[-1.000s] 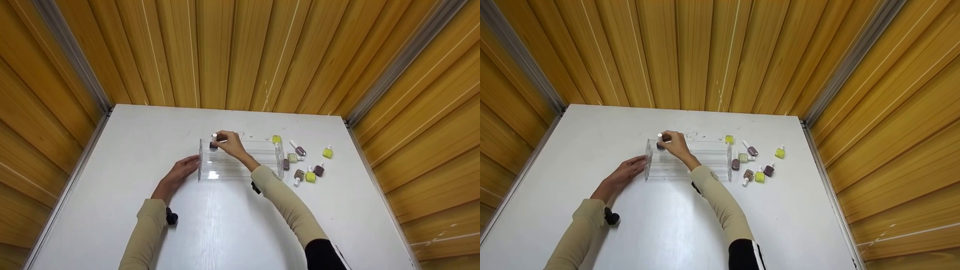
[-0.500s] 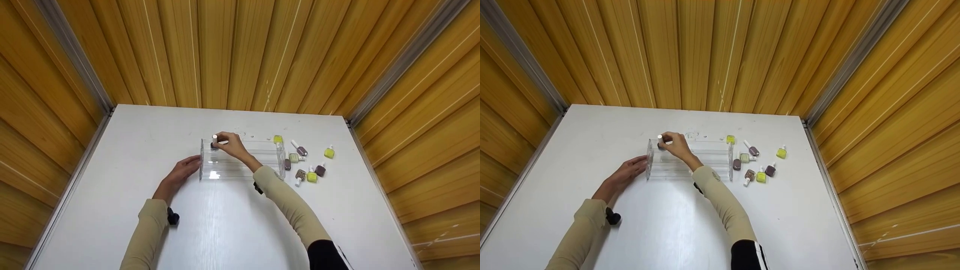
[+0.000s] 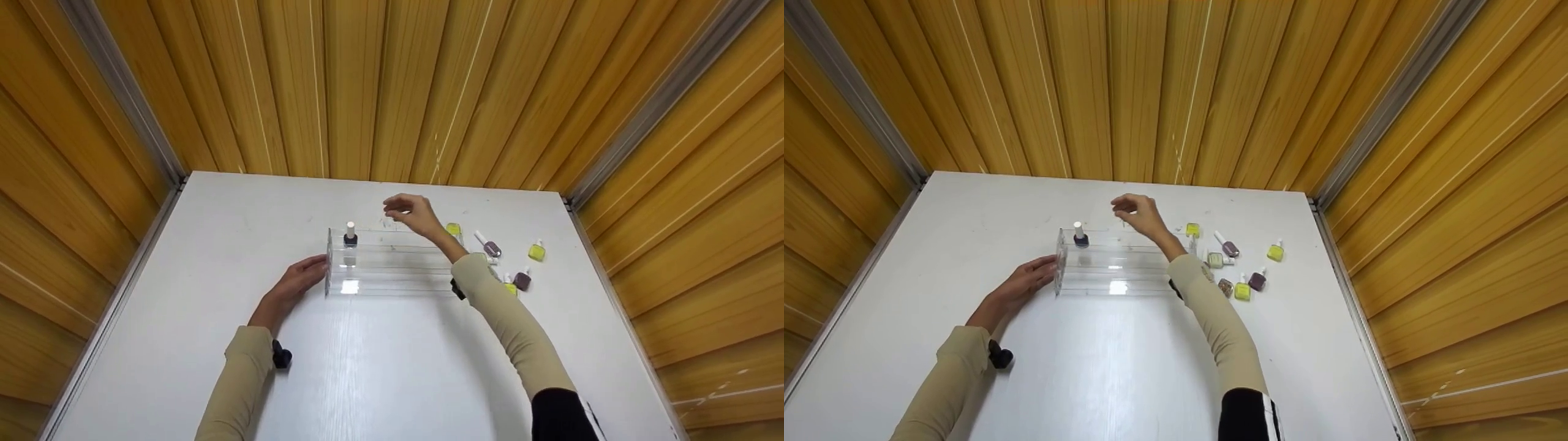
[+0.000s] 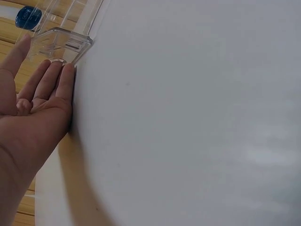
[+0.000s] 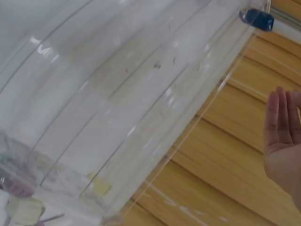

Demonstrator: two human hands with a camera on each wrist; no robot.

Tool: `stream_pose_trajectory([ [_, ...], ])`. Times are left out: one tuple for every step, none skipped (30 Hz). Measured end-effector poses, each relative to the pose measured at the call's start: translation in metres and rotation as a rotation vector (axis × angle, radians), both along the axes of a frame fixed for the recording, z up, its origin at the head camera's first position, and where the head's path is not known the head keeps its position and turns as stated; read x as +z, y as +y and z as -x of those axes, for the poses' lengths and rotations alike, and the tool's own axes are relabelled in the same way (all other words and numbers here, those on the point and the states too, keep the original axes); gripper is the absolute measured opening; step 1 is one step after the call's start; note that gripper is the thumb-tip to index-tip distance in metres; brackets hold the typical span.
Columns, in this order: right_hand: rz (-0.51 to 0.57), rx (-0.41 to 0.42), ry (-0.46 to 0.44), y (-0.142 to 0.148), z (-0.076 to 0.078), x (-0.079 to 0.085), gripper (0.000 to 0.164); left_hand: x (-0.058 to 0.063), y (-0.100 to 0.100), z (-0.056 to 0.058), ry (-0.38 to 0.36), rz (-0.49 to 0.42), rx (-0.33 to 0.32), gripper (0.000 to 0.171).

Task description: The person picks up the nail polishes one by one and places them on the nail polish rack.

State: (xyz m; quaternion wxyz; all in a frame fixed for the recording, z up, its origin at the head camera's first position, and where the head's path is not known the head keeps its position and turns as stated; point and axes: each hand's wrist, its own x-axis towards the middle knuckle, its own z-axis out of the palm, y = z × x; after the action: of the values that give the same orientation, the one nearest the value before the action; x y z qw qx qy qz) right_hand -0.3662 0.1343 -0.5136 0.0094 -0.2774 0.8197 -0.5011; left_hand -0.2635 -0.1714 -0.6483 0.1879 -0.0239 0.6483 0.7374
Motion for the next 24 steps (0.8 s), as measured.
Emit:
stream_pose_trajectory([
  [0.025,-0.019,0.006,0.012,0.002,0.001,0.022,-0.001,0.001,0.0,0.0,-0.006,0.0,0.058],
  [0.045,-0.042,0.011,0.025,0.004,0.002,0.022,-0.001,0.002,0.001,0.001,-0.007,-0.005,0.059],
  [0.064,-0.067,0.01,0.038,0.005,0.002,0.022,-0.001,0.003,0.001,0.004,-0.008,-0.011,0.059],
  [0.079,-0.093,0.012,0.051,0.006,0.002,0.021,-0.001,0.003,0.001,0.004,-0.01,-0.013,0.059],
  [0.09,-0.121,0.01,0.064,0.007,0.001,0.022,-0.002,0.004,0.002,0.003,-0.012,-0.013,0.059],
  [0.099,-0.152,-0.001,0.077,0.007,0.002,0.022,-0.002,0.004,0.002,0.002,-0.015,-0.012,0.059],
  [0.102,-0.185,-0.014,0.088,0.006,0.003,0.023,-0.002,0.005,0.002,0.006,-0.021,-0.01,0.059],
  [0.094,-0.218,-0.028,0.099,0.004,0.005,0.023,-0.002,0.005,0.002,0.008,-0.018,-0.008,0.058],
  [0.086,-0.246,-0.048,0.109,0.003,0.007,0.023,-0.002,0.004,0.001,0.011,-0.016,-0.005,0.059],
  [0.072,-0.272,-0.068,0.118,0.0,0.01,0.023,-0.002,0.004,0.001,0.013,-0.01,-0.004,0.058],
  [0.053,-0.293,-0.083,0.127,-0.002,0.011,0.023,-0.002,0.004,0.001,0.017,0.0,-0.008,0.058],
  [0.036,-0.317,-0.1,0.135,-0.003,0.013,0.023,-0.002,0.004,0.0,0.014,0.008,-0.006,0.059],
  [0.019,-0.339,-0.115,0.143,-0.004,0.013,0.022,-0.002,0.003,0.0,0.013,0.014,-0.005,0.059],
  [0.008,-0.361,-0.134,0.151,-0.005,0.012,0.023,-0.002,0.003,0.0,0.012,0.018,-0.005,0.059],
  [0.007,-0.379,-0.145,0.16,-0.003,0.008,0.022,-0.002,0.003,0.0,0.017,0.022,-0.009,0.06],
  [-0.002,-0.405,-0.153,0.169,-0.001,0.002,0.023,-0.002,0.003,0.0,0.02,0.022,-0.012,0.06],
  [-0.006,-0.434,-0.16,0.177,0.001,-0.004,0.023,-0.002,0.003,0.001,0.017,0.02,-0.009,0.06],
  [-0.007,-0.464,-0.17,0.184,0.003,-0.01,0.023,-0.002,0.004,0.002,0.017,0.02,-0.008,0.06],
  [-0.009,-0.496,-0.178,0.191,0.005,-0.017,0.023,-0.003,0.004,0.002,0.016,0.018,-0.008,0.061],
  [-0.015,-0.524,-0.18,0.198,0.007,-0.024,0.023,-0.003,0.004,0.002,0.015,0.018,-0.012,0.061],
  [-0.024,-0.554,-0.176,0.203,0.009,-0.032,0.023,-0.003,0.004,0.003,0.011,0.025,-0.012,0.062],
  [-0.044,-0.586,-0.176,0.207,0.009,-0.037,0.024,-0.003,0.005,0.003,0.005,0.027,-0.01,0.062],
  [-0.055,-0.614,-0.174,0.211,0.009,-0.042,0.024,-0.003,0.005,0.003,0.0,0.025,-0.007,0.062],
  [-0.071,-0.641,-0.17,0.213,0.009,-0.048,0.024,-0.002,0.005,0.002,-0.003,0.023,-0.007,0.062],
])
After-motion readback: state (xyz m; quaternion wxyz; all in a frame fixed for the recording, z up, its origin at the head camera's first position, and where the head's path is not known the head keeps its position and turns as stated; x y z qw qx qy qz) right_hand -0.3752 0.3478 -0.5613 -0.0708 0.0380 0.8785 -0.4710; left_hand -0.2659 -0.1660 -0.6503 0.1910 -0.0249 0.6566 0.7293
